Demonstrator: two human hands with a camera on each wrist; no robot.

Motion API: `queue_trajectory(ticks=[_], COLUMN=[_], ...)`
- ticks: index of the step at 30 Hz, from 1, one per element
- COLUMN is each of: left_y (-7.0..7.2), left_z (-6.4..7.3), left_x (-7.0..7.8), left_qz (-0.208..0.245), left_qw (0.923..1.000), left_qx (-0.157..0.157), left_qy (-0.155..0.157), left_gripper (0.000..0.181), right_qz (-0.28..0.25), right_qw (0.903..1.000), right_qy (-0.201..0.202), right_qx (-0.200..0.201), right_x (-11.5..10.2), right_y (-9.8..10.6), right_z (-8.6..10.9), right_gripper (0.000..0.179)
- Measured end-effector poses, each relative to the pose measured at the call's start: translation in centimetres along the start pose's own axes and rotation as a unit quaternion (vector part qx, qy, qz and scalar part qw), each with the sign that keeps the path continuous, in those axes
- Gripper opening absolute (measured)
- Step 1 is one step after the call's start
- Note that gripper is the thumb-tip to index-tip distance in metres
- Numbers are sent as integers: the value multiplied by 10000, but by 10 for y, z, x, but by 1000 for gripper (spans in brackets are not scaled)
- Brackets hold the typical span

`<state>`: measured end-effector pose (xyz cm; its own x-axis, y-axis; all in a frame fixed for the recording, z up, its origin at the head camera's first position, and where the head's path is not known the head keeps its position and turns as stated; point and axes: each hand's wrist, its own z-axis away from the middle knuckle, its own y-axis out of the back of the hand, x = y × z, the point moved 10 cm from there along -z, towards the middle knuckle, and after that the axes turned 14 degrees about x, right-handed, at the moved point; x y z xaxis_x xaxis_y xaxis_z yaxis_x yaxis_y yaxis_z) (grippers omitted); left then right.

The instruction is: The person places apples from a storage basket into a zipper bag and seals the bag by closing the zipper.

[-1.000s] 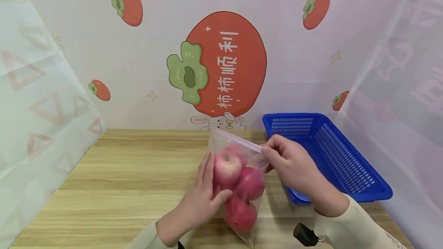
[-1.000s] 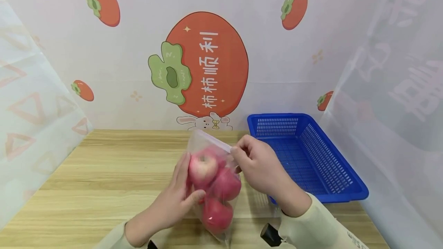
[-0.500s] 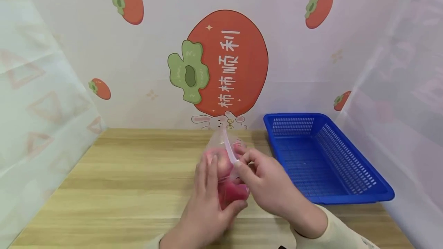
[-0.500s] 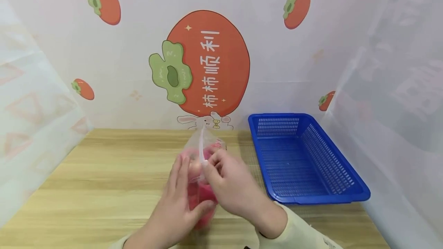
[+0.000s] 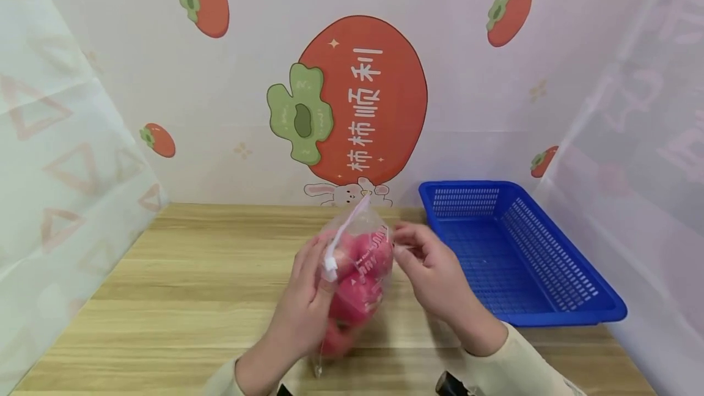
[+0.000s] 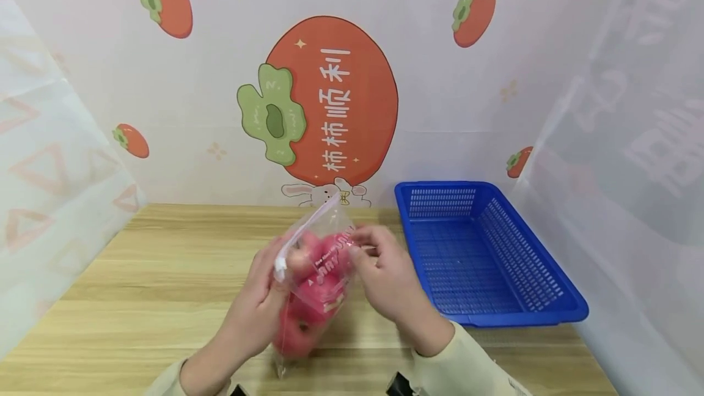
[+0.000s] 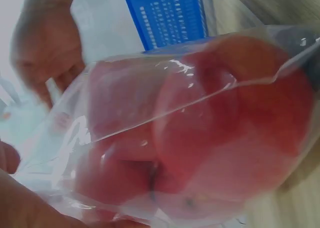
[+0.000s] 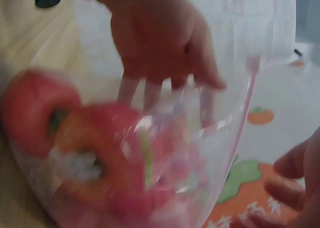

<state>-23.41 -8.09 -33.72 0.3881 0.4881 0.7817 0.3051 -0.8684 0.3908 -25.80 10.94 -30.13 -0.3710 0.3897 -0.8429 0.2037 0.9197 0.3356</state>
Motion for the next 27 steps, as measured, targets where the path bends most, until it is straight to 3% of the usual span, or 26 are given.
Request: queue_trajectory(ticks=[3,5,7,10,14,16,17,18,20,27], left_y=[6,9,10,7,-4,-9,-11,-13,-14,-15], left_z=[-5,-8,-10,-13,-17,-19,-20,-21,-24,-22], left_x=[-11,-21,-33,-54,-77,-83,-85,-86,-89,-88], left_qz=[673,1112,1547,2358,3407,3654,3686,3666,3408,1868], left_qw=[9975,9930,9847,9590,9095,8951,8923,8917,8995,9394], left_qx=[91,109,87,86,-28,-162,-240,-306,-373,-775], left_qy=[171,387,794,1570,2383,2549,2596,2635,2710,2767], left_gripper=[47,45,47,55,60,61,61,62,66,78], right_qz=[331,259,-30,-388,-649,-561,-442,-285,-9,722], right_qw=[9949,9884,9827,9778,9740,9743,9746,9752,9758,9747], right_qy=[-957,-1463,-1763,-1924,-2026,-2036,-2049,-2060,-2071,-2072], right_qx=[-42,-326,-564,-740,-783,-788,-783,-758,-698,-430], right_x=[34,52,64,72,76,78,78,79,81,88], right_y=[-2,-11,-22,-33,-40,-42,-42,-41,-39,-32], right_z=[-5,-2,1,5,8,9,10,11,12,12], right_gripper=[50,67,78,87,91,93,93,94,97,105])
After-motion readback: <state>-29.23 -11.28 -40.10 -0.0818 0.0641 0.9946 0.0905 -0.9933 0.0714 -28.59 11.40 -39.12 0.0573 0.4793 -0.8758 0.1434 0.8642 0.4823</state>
